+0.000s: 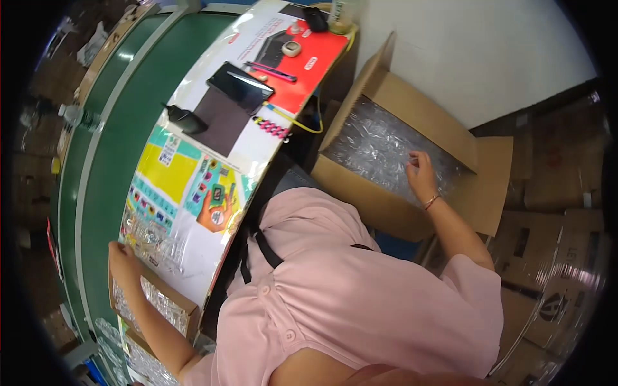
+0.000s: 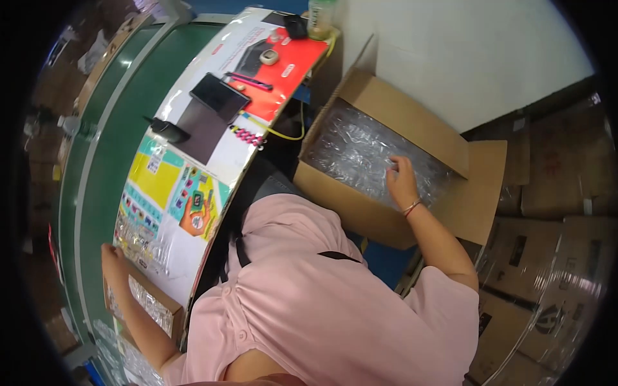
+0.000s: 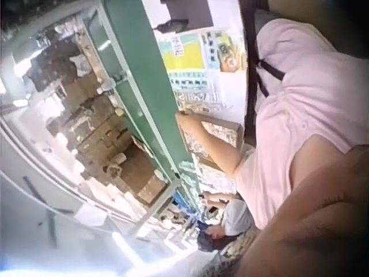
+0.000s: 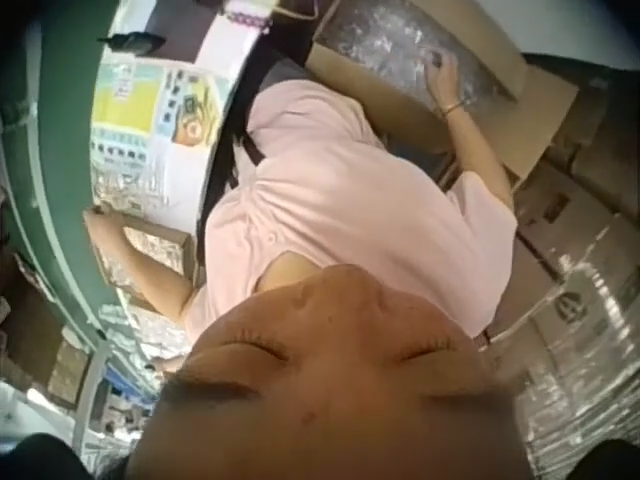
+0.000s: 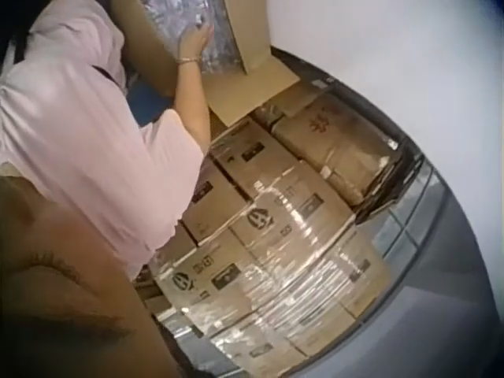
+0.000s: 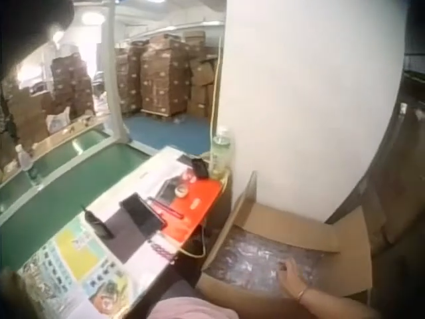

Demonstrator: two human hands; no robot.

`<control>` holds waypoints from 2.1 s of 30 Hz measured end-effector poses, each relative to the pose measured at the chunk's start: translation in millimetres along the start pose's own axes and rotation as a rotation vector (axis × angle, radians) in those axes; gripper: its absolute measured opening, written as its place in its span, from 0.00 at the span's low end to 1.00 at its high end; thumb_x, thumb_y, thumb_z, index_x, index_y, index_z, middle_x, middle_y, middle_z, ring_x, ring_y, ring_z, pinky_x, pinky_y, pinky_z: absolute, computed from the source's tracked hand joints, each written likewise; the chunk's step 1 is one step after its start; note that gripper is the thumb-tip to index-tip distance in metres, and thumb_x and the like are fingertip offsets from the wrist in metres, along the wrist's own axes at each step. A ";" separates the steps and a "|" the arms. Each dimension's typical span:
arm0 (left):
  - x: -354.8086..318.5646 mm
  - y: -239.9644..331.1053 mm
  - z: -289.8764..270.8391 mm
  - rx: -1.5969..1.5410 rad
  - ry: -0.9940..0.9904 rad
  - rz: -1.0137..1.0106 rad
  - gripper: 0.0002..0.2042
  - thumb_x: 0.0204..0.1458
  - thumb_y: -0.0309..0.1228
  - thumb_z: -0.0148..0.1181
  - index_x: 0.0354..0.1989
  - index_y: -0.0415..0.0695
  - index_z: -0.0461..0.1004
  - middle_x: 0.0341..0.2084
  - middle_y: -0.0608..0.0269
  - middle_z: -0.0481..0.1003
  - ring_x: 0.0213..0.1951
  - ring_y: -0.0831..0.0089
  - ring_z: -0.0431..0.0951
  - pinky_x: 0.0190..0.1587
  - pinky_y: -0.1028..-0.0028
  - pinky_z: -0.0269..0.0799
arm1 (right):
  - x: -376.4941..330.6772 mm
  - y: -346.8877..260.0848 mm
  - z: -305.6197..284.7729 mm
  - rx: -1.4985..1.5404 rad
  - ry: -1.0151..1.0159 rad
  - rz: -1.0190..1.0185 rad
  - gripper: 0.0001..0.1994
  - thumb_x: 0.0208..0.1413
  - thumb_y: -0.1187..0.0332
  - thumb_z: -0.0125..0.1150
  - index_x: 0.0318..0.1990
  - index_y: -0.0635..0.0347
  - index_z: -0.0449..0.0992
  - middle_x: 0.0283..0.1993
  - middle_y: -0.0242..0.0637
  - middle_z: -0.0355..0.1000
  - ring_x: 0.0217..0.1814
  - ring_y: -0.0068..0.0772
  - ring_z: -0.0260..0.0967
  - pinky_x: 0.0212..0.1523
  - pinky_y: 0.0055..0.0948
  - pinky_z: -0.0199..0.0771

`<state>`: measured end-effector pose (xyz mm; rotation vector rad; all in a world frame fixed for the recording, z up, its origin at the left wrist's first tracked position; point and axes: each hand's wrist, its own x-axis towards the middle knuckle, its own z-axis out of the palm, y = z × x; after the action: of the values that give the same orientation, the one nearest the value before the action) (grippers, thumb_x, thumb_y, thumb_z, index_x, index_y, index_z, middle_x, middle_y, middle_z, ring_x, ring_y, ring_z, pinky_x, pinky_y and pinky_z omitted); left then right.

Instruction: Inspecting glassware, cleaning with an air blower, and packing it into plastic bags and boxes.

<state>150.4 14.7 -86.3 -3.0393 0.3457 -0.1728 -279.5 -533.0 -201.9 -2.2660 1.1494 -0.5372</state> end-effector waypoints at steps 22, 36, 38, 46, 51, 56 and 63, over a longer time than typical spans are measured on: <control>-116.0 245.2 -30.9 -1.093 -0.791 0.778 0.11 0.43 0.22 0.59 0.37 0.39 0.69 0.32 0.61 0.71 0.31 0.74 0.72 0.36 0.76 0.68 | 15.0 121.4 -86.6 -0.292 -0.827 0.322 0.29 0.36 0.56 0.63 0.46 0.66 0.69 0.43 0.47 0.70 0.45 0.42 0.68 0.48 0.28 0.66; -154.1 362.2 -3.8 -1.890 -1.921 -0.157 0.31 0.49 0.49 0.54 0.56 0.42 0.55 0.49 0.56 0.65 0.45 0.66 0.70 0.47 0.65 0.67 | 39.4 -63.2 -2.3 1.016 -1.585 0.686 0.28 0.55 0.46 0.44 0.46 0.67 0.64 0.42 0.48 0.70 0.42 0.38 0.70 0.43 0.32 0.72; -143.9 352.4 0.4 -1.859 -1.960 -0.358 0.29 0.49 0.46 0.55 0.55 0.43 0.57 0.48 0.56 0.65 0.48 0.65 0.68 0.46 0.61 0.68 | 79.7 -41.5 18.1 0.700 -1.000 0.774 0.27 0.56 0.48 0.43 0.46 0.67 0.65 0.52 0.51 0.63 0.49 0.36 0.67 0.44 0.41 0.71; -153.0 355.3 27.4 -1.416 -1.459 0.107 0.44 0.40 0.49 0.61 0.60 0.36 0.46 0.47 0.47 0.66 0.44 0.62 0.72 0.41 0.68 0.71 | 166.0 -45.3 144.7 0.750 -0.528 0.663 0.31 0.52 0.51 0.48 0.58 0.66 0.56 0.58 0.46 0.57 0.61 0.33 0.53 0.55 0.32 0.60; -134.6 349.7 8.1 -0.999 -1.221 0.416 0.49 0.36 0.51 0.63 0.61 0.36 0.42 0.50 0.38 0.62 0.48 0.54 0.69 0.43 0.67 0.69 | 142.8 15.1 186.0 1.168 -0.467 0.611 0.24 0.54 0.54 0.43 0.52 0.62 0.65 0.53 0.44 0.64 0.55 0.38 0.60 0.55 0.34 0.60; -139.4 318.1 -36.1 -0.874 -1.099 0.701 0.48 0.36 0.49 0.62 0.61 0.36 0.43 0.52 0.38 0.60 0.52 0.51 0.63 0.54 0.66 0.60 | 74.9 -1.6 100.9 1.373 -0.383 0.382 0.26 0.50 0.53 0.38 0.46 0.65 0.69 0.47 0.47 0.68 0.47 0.47 0.66 0.50 0.43 0.65; -132.5 284.8 -44.0 -1.125 -1.108 0.810 0.48 0.34 0.39 0.65 0.63 0.44 0.40 0.54 0.43 0.57 0.54 0.54 0.62 0.53 0.67 0.60 | 57.6 -122.7 -24.7 1.335 0.260 0.100 0.29 0.49 0.56 0.35 0.55 0.68 0.58 0.50 0.52 0.63 0.52 0.47 0.62 0.51 0.44 0.64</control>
<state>-45.6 -234.6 -82.0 -2.7030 1.8417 2.1943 -186.7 -527.1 -100.4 -0.9925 0.6256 -1.1338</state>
